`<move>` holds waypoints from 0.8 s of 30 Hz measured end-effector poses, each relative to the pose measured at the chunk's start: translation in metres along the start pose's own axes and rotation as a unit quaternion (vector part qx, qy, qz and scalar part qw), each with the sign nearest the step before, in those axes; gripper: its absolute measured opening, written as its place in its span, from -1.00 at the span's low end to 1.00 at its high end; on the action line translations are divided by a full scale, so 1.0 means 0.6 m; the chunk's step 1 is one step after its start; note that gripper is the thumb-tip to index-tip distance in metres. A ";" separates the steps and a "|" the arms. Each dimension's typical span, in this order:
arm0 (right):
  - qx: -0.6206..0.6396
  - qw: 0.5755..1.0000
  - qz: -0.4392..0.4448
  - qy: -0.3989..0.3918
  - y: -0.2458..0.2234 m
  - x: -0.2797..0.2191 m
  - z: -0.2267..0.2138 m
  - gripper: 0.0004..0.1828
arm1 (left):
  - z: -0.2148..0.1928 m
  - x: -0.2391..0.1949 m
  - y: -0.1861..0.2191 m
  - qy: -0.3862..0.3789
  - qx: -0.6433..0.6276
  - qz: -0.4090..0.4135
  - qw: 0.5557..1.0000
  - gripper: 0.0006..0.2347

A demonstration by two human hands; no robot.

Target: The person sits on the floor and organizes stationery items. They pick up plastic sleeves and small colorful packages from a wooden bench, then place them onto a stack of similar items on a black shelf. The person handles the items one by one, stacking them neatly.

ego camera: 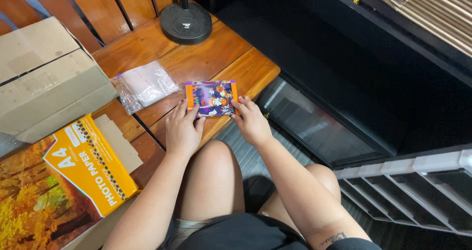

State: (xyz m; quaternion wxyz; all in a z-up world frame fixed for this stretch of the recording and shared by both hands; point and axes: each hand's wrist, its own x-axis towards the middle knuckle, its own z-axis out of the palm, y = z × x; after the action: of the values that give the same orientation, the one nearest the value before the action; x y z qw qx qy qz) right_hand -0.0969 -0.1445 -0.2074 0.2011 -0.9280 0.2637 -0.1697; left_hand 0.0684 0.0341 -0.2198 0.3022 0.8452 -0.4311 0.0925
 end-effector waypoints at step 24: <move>-0.006 1.000 0.003 0.004 -0.002 -0.002 0.002 -0.49 | -0.003 0.000 -0.001 -0.002 -0.005 0.002 1.000 -0.64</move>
State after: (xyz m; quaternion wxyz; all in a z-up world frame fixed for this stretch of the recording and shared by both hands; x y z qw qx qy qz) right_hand -0.0968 -0.1429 -0.2083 0.1949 -0.9276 0.2686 -0.1715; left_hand 0.0688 0.0355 -0.2184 0.3057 0.8426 -0.4341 0.0897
